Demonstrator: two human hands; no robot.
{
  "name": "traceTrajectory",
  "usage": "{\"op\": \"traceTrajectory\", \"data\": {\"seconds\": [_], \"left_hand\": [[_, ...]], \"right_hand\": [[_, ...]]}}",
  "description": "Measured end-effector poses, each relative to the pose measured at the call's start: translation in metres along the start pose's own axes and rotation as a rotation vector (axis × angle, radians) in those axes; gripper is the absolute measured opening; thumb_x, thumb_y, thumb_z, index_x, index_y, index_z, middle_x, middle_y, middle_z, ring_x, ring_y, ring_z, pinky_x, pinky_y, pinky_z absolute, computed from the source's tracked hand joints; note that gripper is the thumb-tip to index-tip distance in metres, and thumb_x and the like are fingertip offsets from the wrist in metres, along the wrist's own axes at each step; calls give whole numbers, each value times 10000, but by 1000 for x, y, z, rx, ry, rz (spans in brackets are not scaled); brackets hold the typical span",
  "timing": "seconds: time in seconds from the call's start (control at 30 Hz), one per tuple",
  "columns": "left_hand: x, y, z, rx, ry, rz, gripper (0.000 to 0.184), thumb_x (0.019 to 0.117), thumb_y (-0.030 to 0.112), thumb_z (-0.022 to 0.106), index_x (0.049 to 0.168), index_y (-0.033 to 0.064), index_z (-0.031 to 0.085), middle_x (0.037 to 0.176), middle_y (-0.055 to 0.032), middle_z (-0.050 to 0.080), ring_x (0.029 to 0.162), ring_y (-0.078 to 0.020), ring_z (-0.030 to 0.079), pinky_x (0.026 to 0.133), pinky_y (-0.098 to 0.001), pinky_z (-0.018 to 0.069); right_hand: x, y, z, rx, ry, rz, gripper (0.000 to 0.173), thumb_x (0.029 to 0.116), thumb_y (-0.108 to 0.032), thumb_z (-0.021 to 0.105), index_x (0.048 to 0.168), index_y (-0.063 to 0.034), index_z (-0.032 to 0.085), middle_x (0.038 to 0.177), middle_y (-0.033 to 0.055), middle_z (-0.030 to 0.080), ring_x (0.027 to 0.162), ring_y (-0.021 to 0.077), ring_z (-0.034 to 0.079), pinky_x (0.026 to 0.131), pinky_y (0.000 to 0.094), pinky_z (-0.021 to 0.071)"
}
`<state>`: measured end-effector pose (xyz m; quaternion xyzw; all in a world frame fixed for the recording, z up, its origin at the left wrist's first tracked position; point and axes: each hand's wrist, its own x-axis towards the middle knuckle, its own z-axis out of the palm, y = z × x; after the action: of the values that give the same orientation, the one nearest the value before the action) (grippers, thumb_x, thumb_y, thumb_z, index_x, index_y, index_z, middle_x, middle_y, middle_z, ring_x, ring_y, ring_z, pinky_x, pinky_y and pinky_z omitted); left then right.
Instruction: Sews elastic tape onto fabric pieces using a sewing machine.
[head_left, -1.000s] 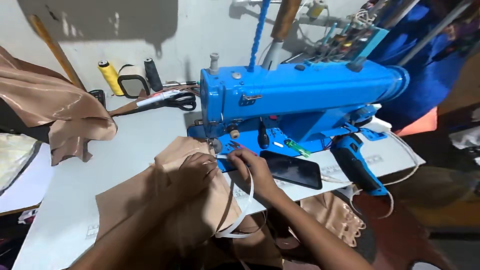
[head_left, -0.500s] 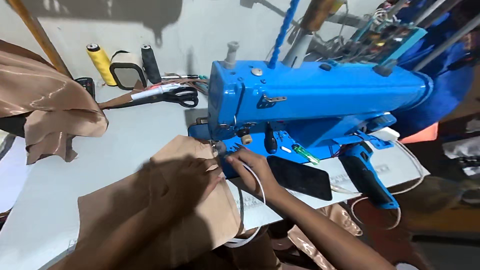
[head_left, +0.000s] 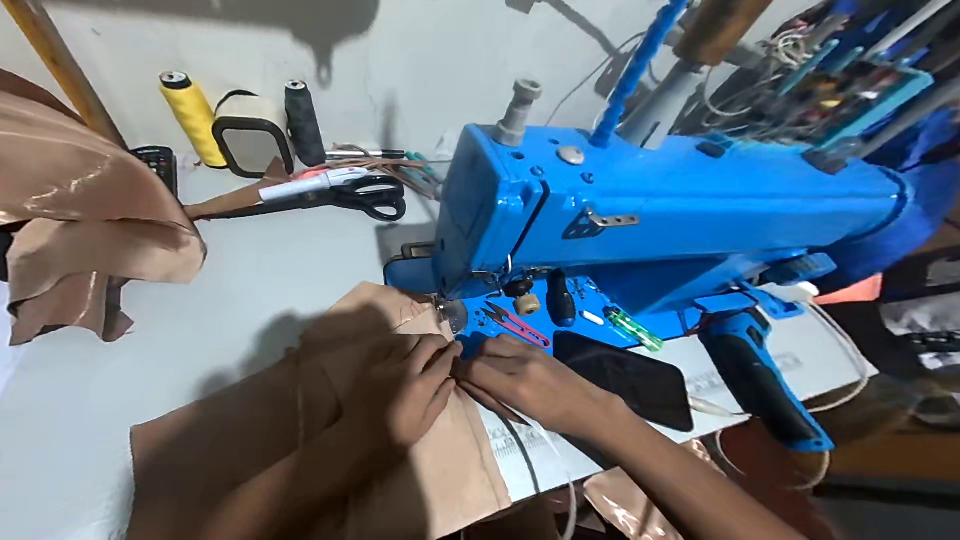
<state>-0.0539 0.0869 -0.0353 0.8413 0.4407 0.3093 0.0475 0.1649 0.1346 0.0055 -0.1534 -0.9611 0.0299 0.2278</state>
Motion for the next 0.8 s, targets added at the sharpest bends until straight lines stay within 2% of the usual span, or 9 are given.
{"op": "traceTrajectory", "data": {"seconds": [0.13, 0.27, 0.33, 0.37, 0.43, 0.53, 0.63, 0.73, 0.8], "left_hand": [[1, 3, 0, 36, 10, 7, 335, 1008, 260, 519, 1178, 53, 720, 1227, -141, 691, 1137, -323, 665, 946, -482, 538], [1, 3, 2, 44, 21, 2, 356, 996, 247, 531, 1235, 60, 716, 1220, -135, 696, 1137, -329, 662, 951, -480, 536], [1, 4, 1, 40, 15, -3, 355, 991, 238, 539, 1244, 63, 715, 1228, -134, 694, 1138, -336, 660, 949, -493, 534], [1, 4, 0, 40, 7, -3, 353, 996, 240, 538, 1249, 66, 712, 1233, -135, 691, 1142, -339, 658, 942, -503, 535], [1, 5, -1, 50, -3, -3, 351, 1002, 241, 536, 1253, 71, 714, 1241, -138, 691, 1146, -346, 659, 941, -511, 535], [1, 5, -1, 68, -2, -6, 355, 1002, 245, 537, 1253, 68, 716, 1244, -141, 692, 1145, -349, 661, 936, -517, 537], [1, 6, -3, 91, -13, -23, 384, 1010, 291, 537, 1268, 58, 701, 1253, -152, 690, 1170, -357, 657, 957, -540, 528], [2, 6, -6, 95, -37, -45, 392, 1017, 318, 527, 1242, 49, 702, 1256, -148, 694, 1182, -344, 660, 958, -547, 523], [2, 6, -13, 87, -96, -45, 401, 1037, 327, 495, 1265, 61, 691, 1290, -157, 673, 1218, -355, 635, 980, -566, 499]], "right_hand": [[-3, -2, 6, 206, 93, 227, 181, 990, -198, 630, 1004, -19, 654, 841, 101, 685, 787, 167, 672, 751, 269, 566], [-10, -17, 12, 636, 206, 612, 233, 933, -218, 737, 1011, 0, 711, 834, 18, 694, 727, -5, 618, 678, 154, 523], [-10, -26, 13, 744, 249, 730, 190, 908, -190, 769, 1006, -28, 749, 850, -14, 711, 739, -28, 619, 681, 142, 516], [-9, -29, 13, 745, 268, 745, 168, 905, -168, 769, 1008, -35, 768, 888, -7, 734, 788, -22, 648, 731, 147, 539], [-11, -30, 20, 644, 319, 659, 140, 910, -127, 748, 1005, -32, 787, 949, 21, 750, 900, 2, 680, 837, 160, 556], [-12, -28, 29, 422, 353, 478, 141, 936, -119, 702, 999, -27, 789, 1004, 83, 736, 984, 80, 672, 918, 196, 529], [-12, -24, 25, 189, 304, 341, 182, 994, -129, 631, 1064, -35, 771, 1088, 134, 723, 1036, 153, 680, 951, 215, 530], [-8, -16, 19, 5, 302, 241, 176, 1005, -77, 578, 1070, 8, 717, 1060, 152, 752, 1026, 219, 730, 941, 288, 568], [-6, -11, 17, -21, 328, 225, 180, 1005, -61, 573, 1080, 26, 711, 1070, 162, 756, 1036, 223, 735, 961, 290, 561]]}}
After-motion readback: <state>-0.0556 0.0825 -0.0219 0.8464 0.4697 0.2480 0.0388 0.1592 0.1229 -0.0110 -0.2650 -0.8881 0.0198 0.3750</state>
